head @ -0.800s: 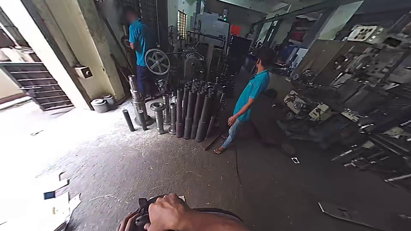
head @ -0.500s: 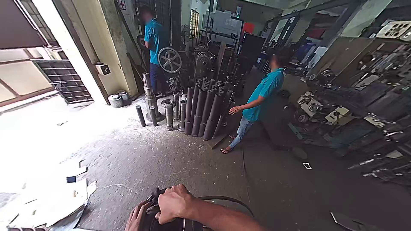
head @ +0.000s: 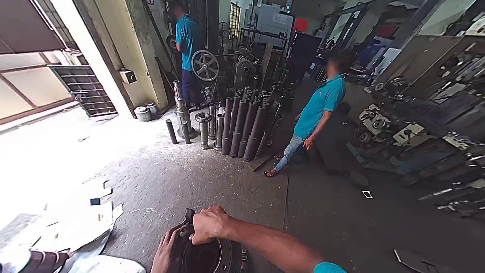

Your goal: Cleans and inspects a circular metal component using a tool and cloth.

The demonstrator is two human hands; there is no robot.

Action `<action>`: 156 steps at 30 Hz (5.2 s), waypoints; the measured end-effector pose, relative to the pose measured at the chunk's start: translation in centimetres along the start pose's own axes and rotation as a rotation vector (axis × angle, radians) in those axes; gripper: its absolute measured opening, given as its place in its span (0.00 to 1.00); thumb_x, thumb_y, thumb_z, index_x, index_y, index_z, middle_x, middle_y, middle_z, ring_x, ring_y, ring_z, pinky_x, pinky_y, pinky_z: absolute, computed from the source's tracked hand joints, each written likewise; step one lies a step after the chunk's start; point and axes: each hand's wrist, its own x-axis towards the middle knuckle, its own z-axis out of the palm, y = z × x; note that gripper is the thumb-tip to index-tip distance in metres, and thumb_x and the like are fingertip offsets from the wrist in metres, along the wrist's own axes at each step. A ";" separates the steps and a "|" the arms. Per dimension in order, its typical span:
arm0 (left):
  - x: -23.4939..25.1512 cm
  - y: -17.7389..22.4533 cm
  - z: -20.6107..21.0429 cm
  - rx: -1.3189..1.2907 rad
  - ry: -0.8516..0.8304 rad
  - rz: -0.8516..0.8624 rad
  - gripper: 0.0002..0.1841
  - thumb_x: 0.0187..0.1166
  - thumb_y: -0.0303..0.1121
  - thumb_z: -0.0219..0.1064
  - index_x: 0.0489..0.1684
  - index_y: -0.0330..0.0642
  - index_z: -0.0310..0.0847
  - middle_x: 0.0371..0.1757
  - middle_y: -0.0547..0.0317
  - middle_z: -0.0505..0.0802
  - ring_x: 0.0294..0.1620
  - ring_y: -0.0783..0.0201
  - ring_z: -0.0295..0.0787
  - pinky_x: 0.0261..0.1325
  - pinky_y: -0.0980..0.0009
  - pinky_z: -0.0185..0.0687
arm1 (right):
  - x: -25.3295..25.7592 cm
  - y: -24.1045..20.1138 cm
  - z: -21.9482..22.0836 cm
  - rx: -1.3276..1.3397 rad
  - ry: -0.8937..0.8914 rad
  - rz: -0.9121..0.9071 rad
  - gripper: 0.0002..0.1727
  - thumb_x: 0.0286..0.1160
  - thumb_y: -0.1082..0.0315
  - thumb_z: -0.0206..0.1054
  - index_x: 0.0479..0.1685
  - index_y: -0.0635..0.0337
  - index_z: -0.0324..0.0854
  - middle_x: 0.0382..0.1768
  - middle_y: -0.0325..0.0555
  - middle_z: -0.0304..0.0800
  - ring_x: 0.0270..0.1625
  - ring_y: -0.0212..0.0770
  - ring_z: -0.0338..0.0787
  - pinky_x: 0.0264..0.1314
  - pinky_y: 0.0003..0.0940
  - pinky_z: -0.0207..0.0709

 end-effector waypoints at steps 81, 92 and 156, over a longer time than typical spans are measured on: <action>-2.1 -1.2 -1.8 -0.496 0.472 -0.408 0.18 0.87 0.29 0.55 0.70 0.37 0.80 0.65 0.48 0.88 0.64 0.57 0.86 0.69 0.53 0.83 | -5.0 9.4 3.7 0.185 0.204 0.314 0.30 0.80 0.37 0.64 0.38 0.58 0.88 0.32 0.51 0.94 0.40 0.54 0.94 0.51 0.65 0.81; -11.0 0.9 -3.6 -0.970 0.746 -0.547 0.17 0.86 0.24 0.50 0.70 0.35 0.72 0.52 0.53 0.91 0.48 0.64 0.90 0.54 0.62 0.88 | -6.3 1.6 9.2 0.058 0.143 -0.030 0.27 0.78 0.36 0.62 0.45 0.52 0.88 0.32 0.52 0.91 0.41 0.58 0.92 0.41 0.63 0.79; -10.9 2.3 1.6 -0.484 0.765 -0.477 0.19 0.80 0.26 0.59 0.67 0.29 0.79 0.63 0.43 0.89 0.66 0.58 0.86 0.74 0.61 0.81 | -6.2 4.2 3.0 -0.001 0.256 0.254 0.29 0.80 0.38 0.64 0.40 0.59 0.88 0.37 0.58 0.93 0.46 0.61 0.92 0.49 0.68 0.77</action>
